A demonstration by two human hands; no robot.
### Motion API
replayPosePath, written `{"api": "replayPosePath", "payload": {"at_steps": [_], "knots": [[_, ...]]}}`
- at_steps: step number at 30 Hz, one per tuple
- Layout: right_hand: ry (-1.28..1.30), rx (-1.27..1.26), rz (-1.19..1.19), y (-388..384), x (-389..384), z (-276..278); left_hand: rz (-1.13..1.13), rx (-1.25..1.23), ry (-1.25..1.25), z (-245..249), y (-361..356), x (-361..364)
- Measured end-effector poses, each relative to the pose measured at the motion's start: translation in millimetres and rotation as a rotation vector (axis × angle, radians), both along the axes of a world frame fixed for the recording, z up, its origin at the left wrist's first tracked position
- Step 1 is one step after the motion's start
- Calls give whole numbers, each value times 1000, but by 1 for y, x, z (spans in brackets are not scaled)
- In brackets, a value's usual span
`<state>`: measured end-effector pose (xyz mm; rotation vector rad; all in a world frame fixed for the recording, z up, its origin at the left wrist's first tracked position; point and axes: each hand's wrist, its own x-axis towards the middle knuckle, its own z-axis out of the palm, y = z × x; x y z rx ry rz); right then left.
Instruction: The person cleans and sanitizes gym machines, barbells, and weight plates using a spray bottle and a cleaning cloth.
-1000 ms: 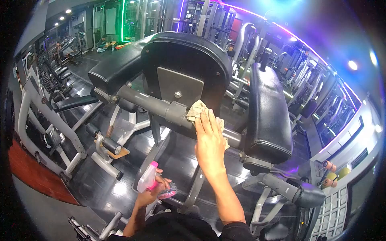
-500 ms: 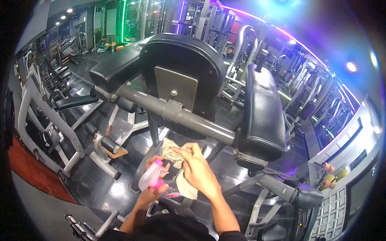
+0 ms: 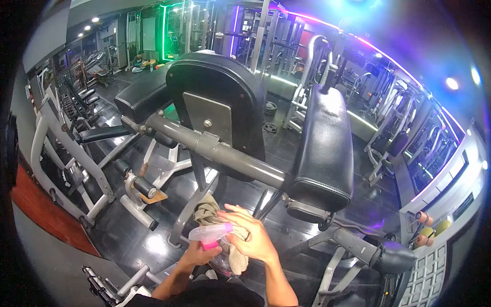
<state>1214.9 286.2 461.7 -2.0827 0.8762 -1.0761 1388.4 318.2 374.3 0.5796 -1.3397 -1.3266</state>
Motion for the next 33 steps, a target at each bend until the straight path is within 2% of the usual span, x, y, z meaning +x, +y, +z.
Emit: {"api": "replayPosePath", "payload": {"at_steps": [4,5,7,8,9,11,14,17,18,20,21,23,24,25,27,29,31,33], "knots": [[-268,-3,-61,17,-15,-9,28,73,100,7,8,-17],[-190,-146,-208,24,-15,-8,67,121,166,11,8,-21],[106,-358,-359,44,-12,7,152,28,97,13,3,-28],[280,-369,-381,51,-7,13,231,129,87,18,1,-34],[361,-232,-381,58,-1,14,312,231,76,23,0,-40],[390,-63,-250,59,3,-3,303,289,128,23,0,-49],[339,-39,-275,52,7,-24,446,54,-32,18,2,-59],[213,-48,-263,46,7,-43,374,72,-138,27,12,-54],[133,-74,-298,42,8,-49,288,55,-21,26,14,-53],[-35,-172,-379,39,8,-58,263,64,70,32,12,-51],[-36,-174,-378,40,7,-66,228,69,161,37,9,-49],[-321,3,-401,43,7,-73,231,-19,187,33,-11,-37],[-423,-130,-414,41,9,-65,374,-67,90,38,-21,-32],[-558,-108,-450,41,14,-61,518,-114,-7,45,-31,-28],[-572,-194,-458,40,14,-34,708,-189,15,74,-51,-22],[-577,-229,-476,35,13,-31,978,-529,-219,95,-84,-9],[-525,-273,-508,32,14,-26,1103,-724,-224,121,-121,-10],[-544,-274,-502,27,19,-31,922,-873,-74,155,-158,-17]]}}
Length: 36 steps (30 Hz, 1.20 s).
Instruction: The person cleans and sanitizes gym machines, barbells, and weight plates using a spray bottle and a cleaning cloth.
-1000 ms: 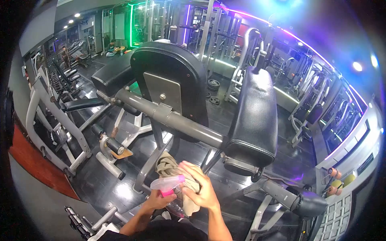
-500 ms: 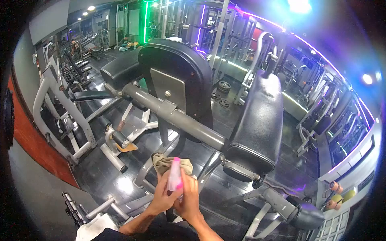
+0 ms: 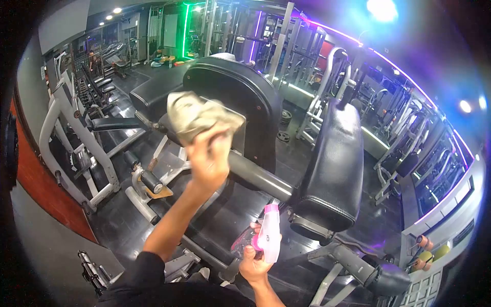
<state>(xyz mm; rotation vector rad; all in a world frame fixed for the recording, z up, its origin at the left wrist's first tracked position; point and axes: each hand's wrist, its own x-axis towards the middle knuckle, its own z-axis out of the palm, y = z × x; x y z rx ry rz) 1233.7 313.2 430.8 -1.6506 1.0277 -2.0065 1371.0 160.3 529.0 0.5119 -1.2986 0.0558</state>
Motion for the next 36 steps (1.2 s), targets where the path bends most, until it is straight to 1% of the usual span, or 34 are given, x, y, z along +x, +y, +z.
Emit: {"api": "replayPosePath", "payload": {"at_steps": [2,4,6,7,8,10,12,14,16,19,20,22,24,26,27,28,30,31,32,34,35,36], "knots": [[-11,14,38,-4,6,-4,353,-140,-194,34,-24,-13],[-10,30,57,-5,12,-4,521,-396,-278,51,-55,-25],[-35,59,87,-8,16,-7,548,-419,-330,59,-71,-22],[-9,32,97,-11,16,-6,541,-538,-328,60,-73,-18],[-5,28,99,-14,17,-5,544,-541,-324,60,-76,-11],[40,28,77,-15,15,-6,485,-349,-249,57,-81,6],[49,40,59,-16,10,-9,678,-292,-193,64,-92,31],[55,48,44,-18,10,-10,573,-258,-109,67,-100,52],[-13,35,14,-19,12,-10,627,-145,74,64,-107,66],[-28,0,-15,-18,11,-11,540,-71,378,60,-122,85],[-29,1,-18,-17,9,-11,528,4,416,56,-124,88],[1,0,-53,-17,6,-12,541,-13,387,50,-115,72],[-21,8,-62,-18,8,-10,548,-88,233,35,-110,46],[-35,28,-64,-18,10,-10,598,-263,-86,32,-90,31],[-14,36,-55,-18,9,-11,511,-207,-142,25,-87,32],[7,42,-48,-18,9,-12,516,-202,-139,22,-91,39],[9,27,-27,-17,9,-12,449,-17,35,20,-102,59],[4,10,-7,-17,10,-12,452,24,77,23,-97,67],[1,11,0,-16,12,-12,497,-12,58,17,-105,79],[-10,52,-3,-15,17,-11,484,97,156,7,-103,84],[-14,53,3,-15,18,-12,441,229,117,-2,-98,87],[-10,64,17,-15,20,-15,446,229,114,-7,-89,87]]}}
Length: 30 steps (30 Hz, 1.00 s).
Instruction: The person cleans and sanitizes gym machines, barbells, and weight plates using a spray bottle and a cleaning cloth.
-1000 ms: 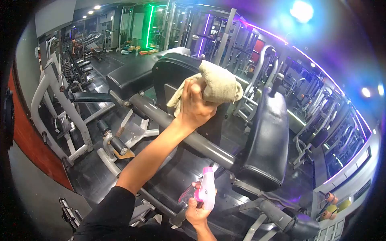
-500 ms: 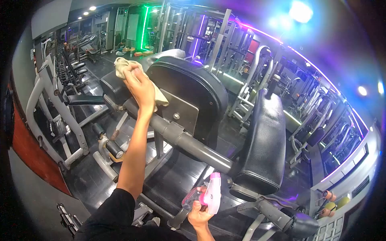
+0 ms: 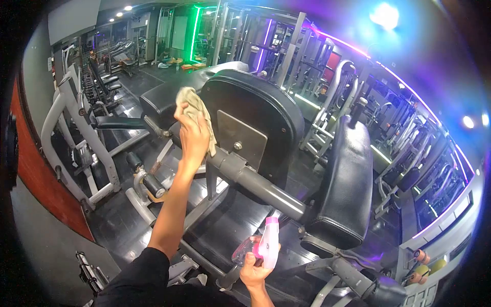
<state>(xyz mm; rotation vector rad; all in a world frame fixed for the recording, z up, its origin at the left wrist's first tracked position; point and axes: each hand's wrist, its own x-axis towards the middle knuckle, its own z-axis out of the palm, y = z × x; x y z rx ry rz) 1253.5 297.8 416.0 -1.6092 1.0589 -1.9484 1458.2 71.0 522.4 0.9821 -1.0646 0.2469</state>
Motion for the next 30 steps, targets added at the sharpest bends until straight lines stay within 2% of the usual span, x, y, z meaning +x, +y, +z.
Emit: {"api": "replayPosePath", "payload": {"at_steps": [2,3,4,7,9,12,14,16,18,19,20,22,24,27,28,29,30], "knots": [[3,14,18,0,3,-3,-88,320,-26,-12,16,0],[3,9,23,0,6,-5,-46,462,-64,-20,20,0],[2,2,28,-1,8,-5,3,345,-83,-25,22,-1],[20,-32,52,-1,9,-7,0,431,-104,-22,37,-4],[15,-20,49,1,8,-9,-6,672,-251,-17,46,-7],[-8,-13,33,0,8,-10,-52,708,-393,-15,72,-37],[-16,-15,13,2,6,-9,-114,608,-376,-28,83,-66],[-15,-28,-20,4,2,-5,-212,584,-476,-47,93,-91],[-5,-26,-41,5,-7,-5,-466,276,-418,-57,104,-120],[2,-20,-58,7,-11,-5,-379,186,-529,-61,106,-125],[3,-20,-59,7,-14,-6,-381,185,-528,-71,96,-124],[-15,-35,-117,7,-18,-6,-204,-31,-702,-81,77,-109],[-36,-16,-115,9,-19,-6,-115,18,-826,-80,74,-74],[-52,11,-110,11,-17,-9,-13,74,-663,-75,66,-28],[-33,20,-103,11,-17,-11,6,114,-470,-89,46,-12],[-14,31,-96,12,-17,-13,97,139,-440,-82,43,8],[-13,35,-89,12,-15,-15,95,196,-315,-87,34,31]]}}
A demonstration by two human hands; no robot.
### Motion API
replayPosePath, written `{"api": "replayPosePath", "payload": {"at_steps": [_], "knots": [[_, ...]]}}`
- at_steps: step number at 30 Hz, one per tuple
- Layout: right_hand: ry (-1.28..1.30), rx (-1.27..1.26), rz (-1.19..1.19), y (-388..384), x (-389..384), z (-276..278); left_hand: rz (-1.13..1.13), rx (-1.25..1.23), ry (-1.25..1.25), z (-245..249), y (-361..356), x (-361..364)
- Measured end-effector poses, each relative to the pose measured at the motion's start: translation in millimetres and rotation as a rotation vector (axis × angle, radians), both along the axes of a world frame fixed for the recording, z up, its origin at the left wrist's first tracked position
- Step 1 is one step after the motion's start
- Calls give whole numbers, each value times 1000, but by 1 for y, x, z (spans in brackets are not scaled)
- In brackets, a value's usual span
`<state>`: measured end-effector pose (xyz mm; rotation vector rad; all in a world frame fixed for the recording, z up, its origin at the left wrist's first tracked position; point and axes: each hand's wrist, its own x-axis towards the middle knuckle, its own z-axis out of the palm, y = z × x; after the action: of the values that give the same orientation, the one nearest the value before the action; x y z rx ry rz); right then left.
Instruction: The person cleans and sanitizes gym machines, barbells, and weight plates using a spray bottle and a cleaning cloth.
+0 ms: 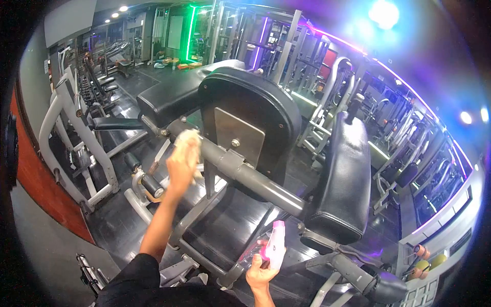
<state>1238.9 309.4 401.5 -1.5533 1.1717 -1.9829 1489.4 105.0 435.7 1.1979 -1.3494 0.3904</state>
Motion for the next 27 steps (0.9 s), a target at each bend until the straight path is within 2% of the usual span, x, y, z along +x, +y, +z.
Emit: {"api": "replayPosePath", "payload": {"at_steps": [1,2,5,8,10,12,14,16,18,20,22,24,27], "knots": [[18,-15,4,0,3,-2,27,76,109,0,-7,19],[37,-31,10,-1,6,-3,111,88,107,-3,-16,39],[27,-30,71,-5,19,-1,48,8,188,-5,-25,58],[59,-11,147,-8,30,-3,-94,-18,319,-13,-30,37],[56,-1,179,-10,36,-6,-321,28,281,-13,-16,17],[43,-1,219,-11,43,-5,-448,-98,-3,-10,-1,-11],[72,-17,180,-15,47,-5,-492,-32,-143,-8,12,-40],[105,-52,190,-15,48,3,-353,-59,-290,1,12,-33],[125,-65,163,-12,42,5,-291,-10,-120,1,-1,-14],[139,-75,137,-10,38,2,-226,63,156,26,-3,-2],[65,20,94,-6,32,-3,-87,228,198,40,-5,8],[86,5,61,-4,26,-6,-86,243,214,46,-5,-3],[42,-2,9,-1,22,-7,-243,246,155,45,1,-31]]}}
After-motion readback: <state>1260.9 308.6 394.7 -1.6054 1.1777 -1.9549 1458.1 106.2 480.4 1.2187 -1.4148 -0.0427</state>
